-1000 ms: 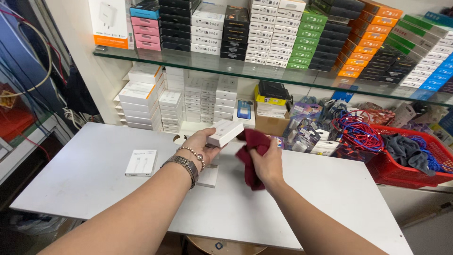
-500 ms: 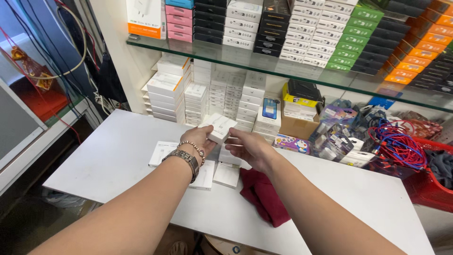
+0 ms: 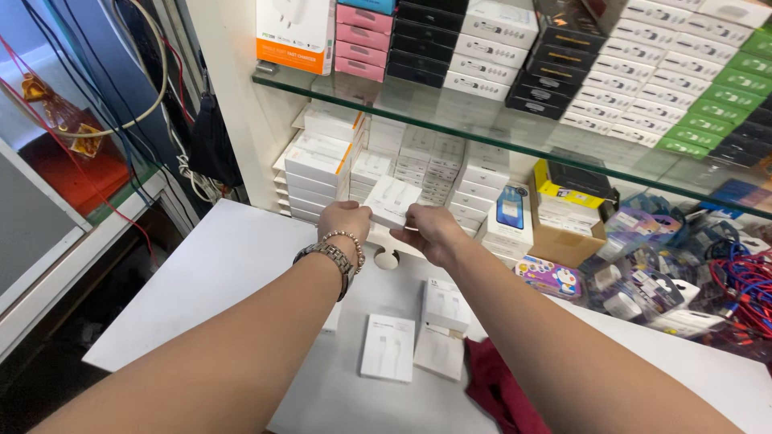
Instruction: The person repeatedly wipes small white product boxes with a maroon cloth and places them on a glass shelf. The person handles the boxes one at a time, wiping each surface before stacking them on the shelf.
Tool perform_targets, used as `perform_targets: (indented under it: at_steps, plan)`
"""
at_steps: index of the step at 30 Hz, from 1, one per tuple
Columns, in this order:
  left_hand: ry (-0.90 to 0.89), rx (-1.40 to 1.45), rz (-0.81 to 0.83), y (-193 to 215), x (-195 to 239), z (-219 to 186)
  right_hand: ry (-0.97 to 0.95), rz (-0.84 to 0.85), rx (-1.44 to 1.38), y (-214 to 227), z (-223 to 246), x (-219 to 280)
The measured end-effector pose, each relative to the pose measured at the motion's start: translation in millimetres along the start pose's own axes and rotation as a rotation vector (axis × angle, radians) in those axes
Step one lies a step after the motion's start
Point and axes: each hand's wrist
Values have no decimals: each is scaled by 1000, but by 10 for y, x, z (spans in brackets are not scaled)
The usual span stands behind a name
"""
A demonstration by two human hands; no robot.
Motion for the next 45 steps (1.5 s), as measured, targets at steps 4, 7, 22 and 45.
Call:
perform_targets:
  at_steps: [4,7,22,45]
  plan:
    - [-128,-153,-61,-119,-379,-133,21,-41,25,-46,-186,-576]
    - [-304,-297,-191,-272,-583,-117,40,-73,55,-75,-304,-972]
    - [-699,-1063,22,-1345,-2016,-115,136,-289,284,-226,-591,-1980]
    - [36,123,539,-373,-1296,64,-31,-91,176,-362,-494,-1103]
Point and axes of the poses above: each hand's wrist, its own x-axis away from the middle knuckle, its own y-axis out of the back of the hand, z = x × y, and after that the axes turned 15 degrees about y, right-handed
